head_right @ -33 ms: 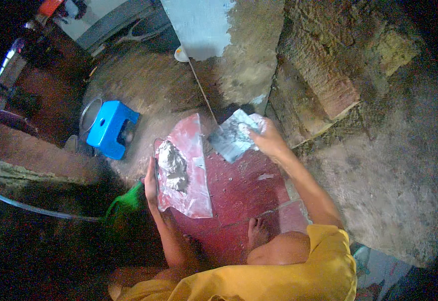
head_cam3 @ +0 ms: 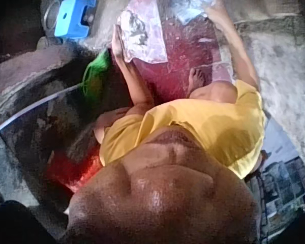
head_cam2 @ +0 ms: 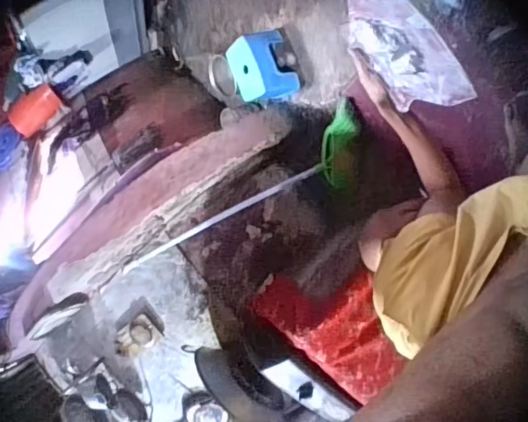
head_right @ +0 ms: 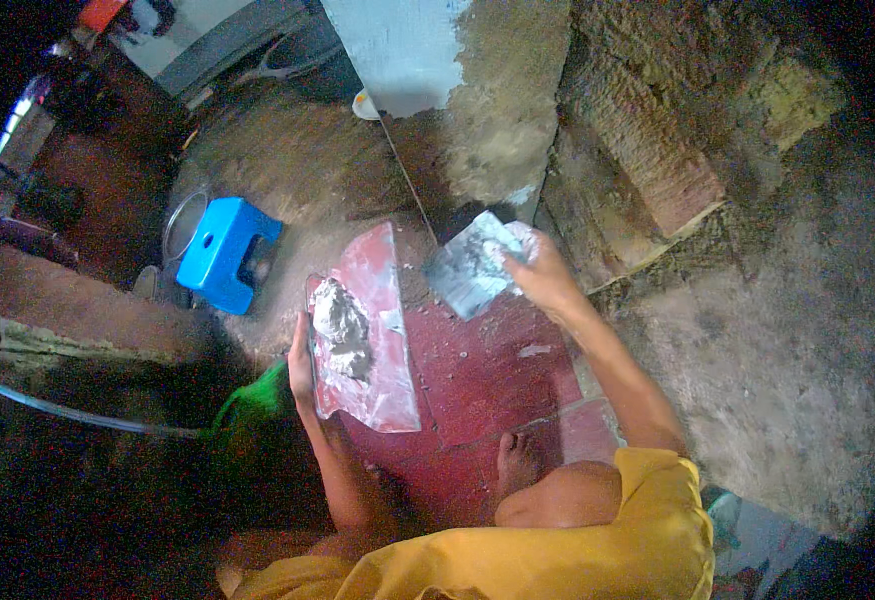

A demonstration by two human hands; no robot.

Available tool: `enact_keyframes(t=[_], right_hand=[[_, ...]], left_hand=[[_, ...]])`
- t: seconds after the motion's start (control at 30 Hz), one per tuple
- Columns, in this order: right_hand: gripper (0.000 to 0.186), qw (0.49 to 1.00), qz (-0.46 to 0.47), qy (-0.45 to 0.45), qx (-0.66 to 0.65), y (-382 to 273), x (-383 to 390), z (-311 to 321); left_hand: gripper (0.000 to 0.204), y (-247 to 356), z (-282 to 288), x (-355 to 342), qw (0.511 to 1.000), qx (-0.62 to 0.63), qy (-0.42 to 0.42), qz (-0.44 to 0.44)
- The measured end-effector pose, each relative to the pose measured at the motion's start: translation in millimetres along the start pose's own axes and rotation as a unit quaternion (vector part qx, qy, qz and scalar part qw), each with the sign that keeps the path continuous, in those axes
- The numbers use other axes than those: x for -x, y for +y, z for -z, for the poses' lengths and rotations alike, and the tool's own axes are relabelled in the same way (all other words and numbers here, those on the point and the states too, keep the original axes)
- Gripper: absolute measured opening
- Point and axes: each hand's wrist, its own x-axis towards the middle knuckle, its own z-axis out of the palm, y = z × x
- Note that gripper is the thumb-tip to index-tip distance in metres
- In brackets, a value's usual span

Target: The person applies plaster to a damaged wall using a putty knife, taking material from a plastic-covered board held in their other hand.

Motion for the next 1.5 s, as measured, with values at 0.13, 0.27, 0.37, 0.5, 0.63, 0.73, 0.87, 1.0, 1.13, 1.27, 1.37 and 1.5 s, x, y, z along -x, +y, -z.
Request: enact_keyframes(t=[0.13,0.27,0.37,0.5,0.63,0.73,0.87,1.0,1.13,1.27,1.37,1.5], right_hand=[[0.028,0.978,-0.038,-0.09,-0.182,-47,17,-24],[0.037,0.979,0.013,-0.168,-0.118,-22,3,-48],[0.045,0.987,-0.009,-0.152,-0.061,35,-18,-26],[0.048,0.998,0.042,-0.031,-0.02,-10,-4,-10],[0.031,0.952,0.289,-0.037,0.093,-46,-9,-17],[0.032,0.939,0.293,-0.037,0.176,-50,-9,-19],[0.033,0.958,0.232,-0.075,0.149,-14,-19,-19],[0.032,0.965,0.212,-0.107,0.113,-1,-10,-29],[0.033,0.959,0.196,-0.162,0.122,0,8,-47],[0.03,0.944,0.208,-0.238,0.093,-1,27,-54],[0.029,0.967,0.17,-0.187,-0.01,-19,13,-45],[0.028,0.956,0.268,0.002,0.12,-28,-8,-32]], left_hand=[[0.042,1,25,-5,1.0,-0.023,0.003,-0.016],[0.041,3,7,3,0.994,0.072,-0.057,-0.067],[0.039,22,-30,18,0.996,0.069,-0.028,-0.05],[0.037,44,-28,12,0.999,-0.008,0.019,-0.046],[0.034,51,-18,4,0.999,-0.052,0.005,0.009],[0.033,51,-8,-1,0.992,-0.1,0.031,0.069],[0.033,43,-2,-11,0.987,-0.132,0.008,0.086],[0.033,35,0,-21,0.985,-0.137,-0.011,0.101],[0.037,36,-14,-17,0.985,-0.128,-0.013,0.111],[0.04,35,-18,-17,0.985,-0.14,-0.02,0.096],[0.043,31,-17,-18,0.974,-0.207,-0.021,0.093],[0.046,30,-34,1,0.942,-0.316,-0.002,0.114]])
